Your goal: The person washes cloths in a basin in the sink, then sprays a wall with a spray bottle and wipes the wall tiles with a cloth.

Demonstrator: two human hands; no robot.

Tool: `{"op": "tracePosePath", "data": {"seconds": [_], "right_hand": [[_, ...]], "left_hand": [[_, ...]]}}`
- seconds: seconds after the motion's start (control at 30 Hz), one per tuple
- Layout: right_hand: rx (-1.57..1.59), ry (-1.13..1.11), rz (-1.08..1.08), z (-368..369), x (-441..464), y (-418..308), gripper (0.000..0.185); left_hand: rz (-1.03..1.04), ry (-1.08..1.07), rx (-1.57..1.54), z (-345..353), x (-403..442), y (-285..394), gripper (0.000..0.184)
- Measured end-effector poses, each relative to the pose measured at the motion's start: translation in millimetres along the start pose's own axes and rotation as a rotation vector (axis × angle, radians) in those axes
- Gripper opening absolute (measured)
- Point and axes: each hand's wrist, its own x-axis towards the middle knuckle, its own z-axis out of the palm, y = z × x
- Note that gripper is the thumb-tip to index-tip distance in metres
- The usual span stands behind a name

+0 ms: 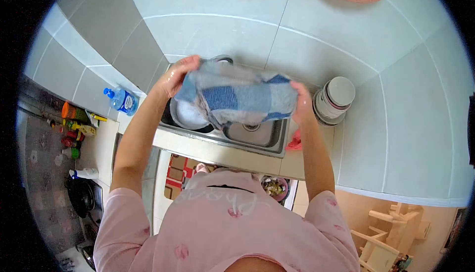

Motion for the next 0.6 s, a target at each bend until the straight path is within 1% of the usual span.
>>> {"op": "tracePosePath", "data": {"seconds": [0.03,0.1,0.13,0.17,0.2,0.23,0.27,0.3,0.33,0.37,0.47,0.5,0.53,0.6], "right_hand": [[0.072,-0.110,-0.122,-3,0,0,0.057],[0.241,-0.177,0.121,-4,-12,21,0.056],[0.323,-0.215,0.226,6,-20,27,0.056],[0.391,-0.115,0.184,26,-33,32,0.044],[0.290,-0.130,0.131,16,-26,41,0.040],[0.189,-0.137,0.098,-5,-20,57,0.036],[0.081,-0.143,0.076,-19,-22,70,0.034],[0.187,-0.130,0.157,-18,-25,65,0.031],[-0.056,-0.102,0.047,-38,-25,76,0.030],[-0.300,-0.086,-0.071,-68,-15,92,0.029],[-0.331,-0.001,-0.064,-47,-32,77,0.026],[-0.203,-0.021,0.001,-35,-38,68,0.026],[-0.076,-0.038,0.064,-25,-42,65,0.026],[-0.050,0.034,0.015,-23,-40,73,0.026]], "left_hand": [[-0.110,-0.028,-0.182,0,-7,-4,0.062],[-0.320,-0.090,-0.545,7,-18,-16,0.088],[-0.398,-0.094,-0.524,17,-27,-29,0.116],[-0.414,-0.344,-0.629,16,-33,-47,0.109],[-0.449,-0.315,-0.726,23,-41,-57,0.087],[-0.517,-0.345,-0.646,-23,-23,-118,0.067],[-0.551,-0.291,-0.501,-36,-26,-144,0.053],[-0.593,-0.243,-0.360,-47,-30,-169,0.041],[-0.587,-0.119,-0.136,-15,-40,-134,0.035],[-0.565,0.008,0.092,0,-44,-112,0.033],[-0.488,-0.010,0.282,-37,-44,-123,0.035],[-0.483,-0.021,0.210,-45,-46,-126,0.041],[-0.454,0.051,0.197,-51,-47,-132,0.044],[-0.383,0.191,0.175,-60,-43,-148,0.049]]}}
